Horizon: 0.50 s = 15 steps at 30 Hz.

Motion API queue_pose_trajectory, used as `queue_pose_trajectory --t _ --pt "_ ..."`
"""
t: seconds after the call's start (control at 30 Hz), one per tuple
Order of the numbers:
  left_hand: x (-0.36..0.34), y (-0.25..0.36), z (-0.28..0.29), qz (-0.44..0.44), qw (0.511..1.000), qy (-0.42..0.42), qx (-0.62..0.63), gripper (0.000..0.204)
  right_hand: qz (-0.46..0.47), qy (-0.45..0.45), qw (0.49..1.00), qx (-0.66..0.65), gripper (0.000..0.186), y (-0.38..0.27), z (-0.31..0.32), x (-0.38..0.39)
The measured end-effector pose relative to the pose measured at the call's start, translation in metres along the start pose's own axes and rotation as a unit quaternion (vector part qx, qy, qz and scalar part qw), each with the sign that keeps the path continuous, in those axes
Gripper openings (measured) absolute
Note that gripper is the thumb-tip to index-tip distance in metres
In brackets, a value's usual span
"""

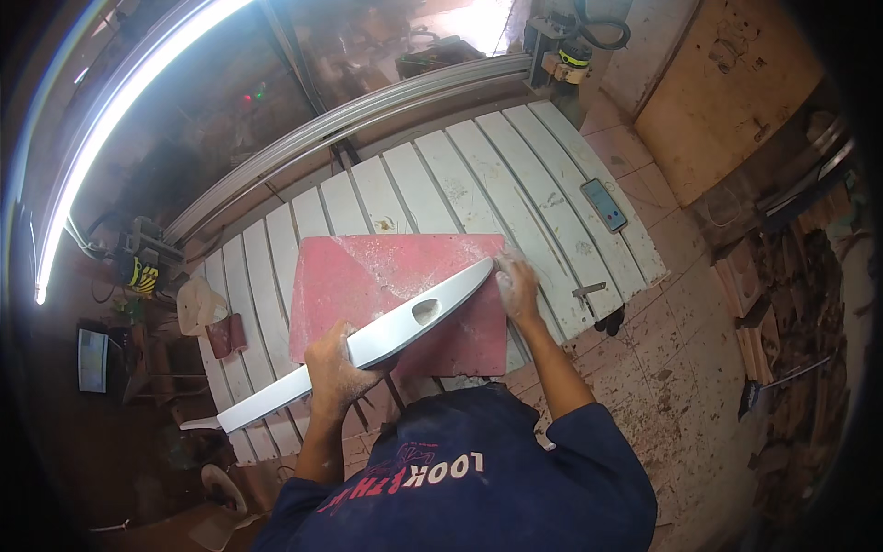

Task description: The person sands the edges and inner surfaces of a white guitar body using a sanding block, rotating the body to reach different sides.

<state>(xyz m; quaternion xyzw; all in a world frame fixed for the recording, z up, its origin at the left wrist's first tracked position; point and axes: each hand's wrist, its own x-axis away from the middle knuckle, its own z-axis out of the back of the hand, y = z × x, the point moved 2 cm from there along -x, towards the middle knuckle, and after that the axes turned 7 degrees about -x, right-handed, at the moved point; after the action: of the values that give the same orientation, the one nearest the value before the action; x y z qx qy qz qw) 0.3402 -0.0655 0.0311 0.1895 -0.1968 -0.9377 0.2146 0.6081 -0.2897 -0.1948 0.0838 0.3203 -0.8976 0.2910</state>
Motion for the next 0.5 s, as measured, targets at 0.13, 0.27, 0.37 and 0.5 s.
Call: queue_pose_trajectory --t 0.13,0.27,0.37,0.5 --pt "-0.001 -0.005 0.001 0.011 1.0 -0.007 0.004 0.052 0.101 0.009 0.938 -0.33 0.072 -0.102 0.03 0.013" --pt "-0.007 -0.01 0.003 0.019 1.0 -0.013 -0.008 0.055 0.241 -0.001 0.904 -0.352 0.082 -0.183 0.085 0.02" --pt "-0.011 -0.008 0.004 0.03 0.999 -0.013 -0.004 0.056 0.233 0.032 0.918 -0.319 0.085 -0.154 0.053 0.017" --pt "-0.019 -0.006 0.005 0.033 0.999 -0.012 -0.004 0.057 0.001 0.009 0.949 -0.314 0.064 -0.052 -0.007 0.007"
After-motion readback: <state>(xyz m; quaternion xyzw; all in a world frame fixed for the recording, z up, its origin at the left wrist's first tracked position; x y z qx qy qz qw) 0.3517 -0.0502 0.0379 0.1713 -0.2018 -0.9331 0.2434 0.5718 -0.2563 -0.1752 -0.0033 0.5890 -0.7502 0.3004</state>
